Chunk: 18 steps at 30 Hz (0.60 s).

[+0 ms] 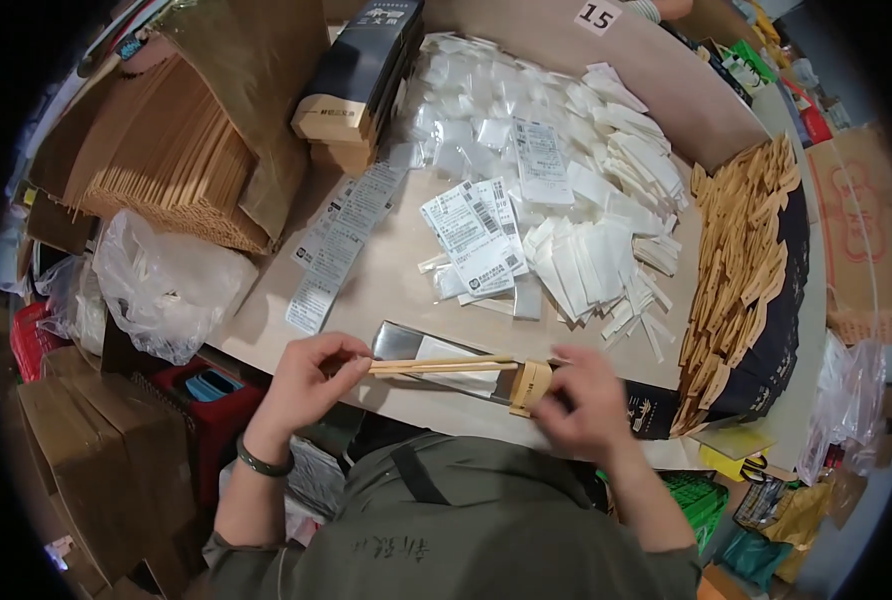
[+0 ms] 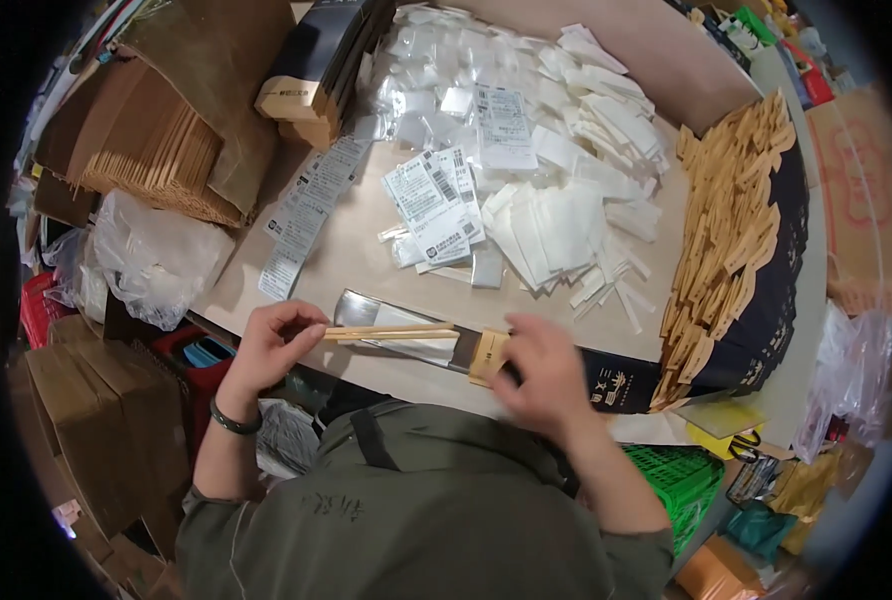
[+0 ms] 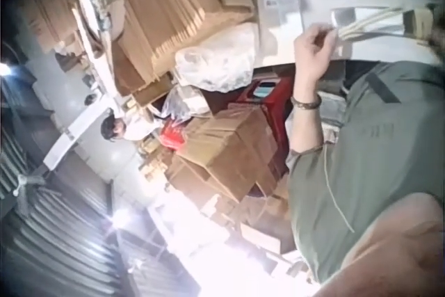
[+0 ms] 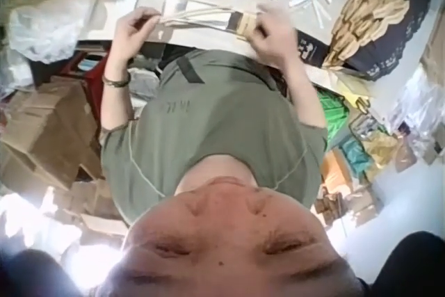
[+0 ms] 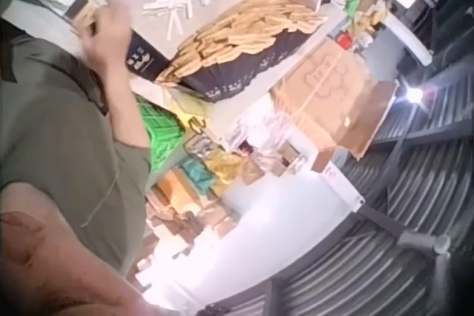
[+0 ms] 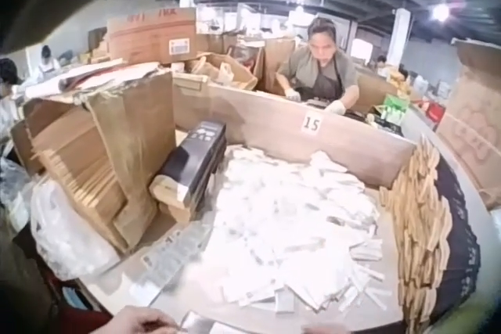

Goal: Packaging wooden sticks and packets into printed cardboard sleeves.

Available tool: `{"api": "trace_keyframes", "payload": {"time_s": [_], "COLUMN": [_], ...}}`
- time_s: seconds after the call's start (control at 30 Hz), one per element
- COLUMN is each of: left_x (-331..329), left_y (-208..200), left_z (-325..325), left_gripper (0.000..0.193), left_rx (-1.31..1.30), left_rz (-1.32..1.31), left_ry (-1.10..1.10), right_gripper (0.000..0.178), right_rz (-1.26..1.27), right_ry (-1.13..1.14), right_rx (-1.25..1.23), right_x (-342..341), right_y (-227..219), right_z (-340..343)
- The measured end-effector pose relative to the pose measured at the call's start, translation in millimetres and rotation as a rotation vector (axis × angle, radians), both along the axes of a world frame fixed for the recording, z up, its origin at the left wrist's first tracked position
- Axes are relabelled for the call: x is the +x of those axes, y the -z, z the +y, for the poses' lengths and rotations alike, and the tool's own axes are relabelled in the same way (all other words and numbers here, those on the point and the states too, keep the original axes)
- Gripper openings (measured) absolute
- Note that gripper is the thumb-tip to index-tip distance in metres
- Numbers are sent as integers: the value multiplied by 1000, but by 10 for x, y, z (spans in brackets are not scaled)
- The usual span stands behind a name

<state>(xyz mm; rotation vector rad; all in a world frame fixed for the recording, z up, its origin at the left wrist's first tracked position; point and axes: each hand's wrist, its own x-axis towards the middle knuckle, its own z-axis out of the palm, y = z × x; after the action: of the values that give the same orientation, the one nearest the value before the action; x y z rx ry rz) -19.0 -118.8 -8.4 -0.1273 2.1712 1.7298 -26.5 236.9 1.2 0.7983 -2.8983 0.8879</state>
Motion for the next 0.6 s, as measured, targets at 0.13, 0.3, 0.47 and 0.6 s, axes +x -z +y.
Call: {"api": "trace_keyframes", "payload": {"time_s": [0.13, 0.3, 0.47, 0.6], "left_x": [-372, -328, -179, -8], "left_y": [-61, 253, 306, 277], "left_z": [65, 748, 1120, 1138], "left_gripper": [10, 13, 20, 20], "left_rx": [-375, -385, -341, -315], "left_rz": [124, 512, 653, 402], "left_ry": [268, 464, 184, -21], "right_gripper": [24, 27, 41, 44], "right_rz": [60, 21, -4, -5], "right_ry": [-94, -136, -62, -114], "right_rx": [97, -20, 91, 111], "right_x": [197, 147, 138, 148], "right_y": [206, 276, 221, 280], "right_z": [-57, -152, -218, -270]}}
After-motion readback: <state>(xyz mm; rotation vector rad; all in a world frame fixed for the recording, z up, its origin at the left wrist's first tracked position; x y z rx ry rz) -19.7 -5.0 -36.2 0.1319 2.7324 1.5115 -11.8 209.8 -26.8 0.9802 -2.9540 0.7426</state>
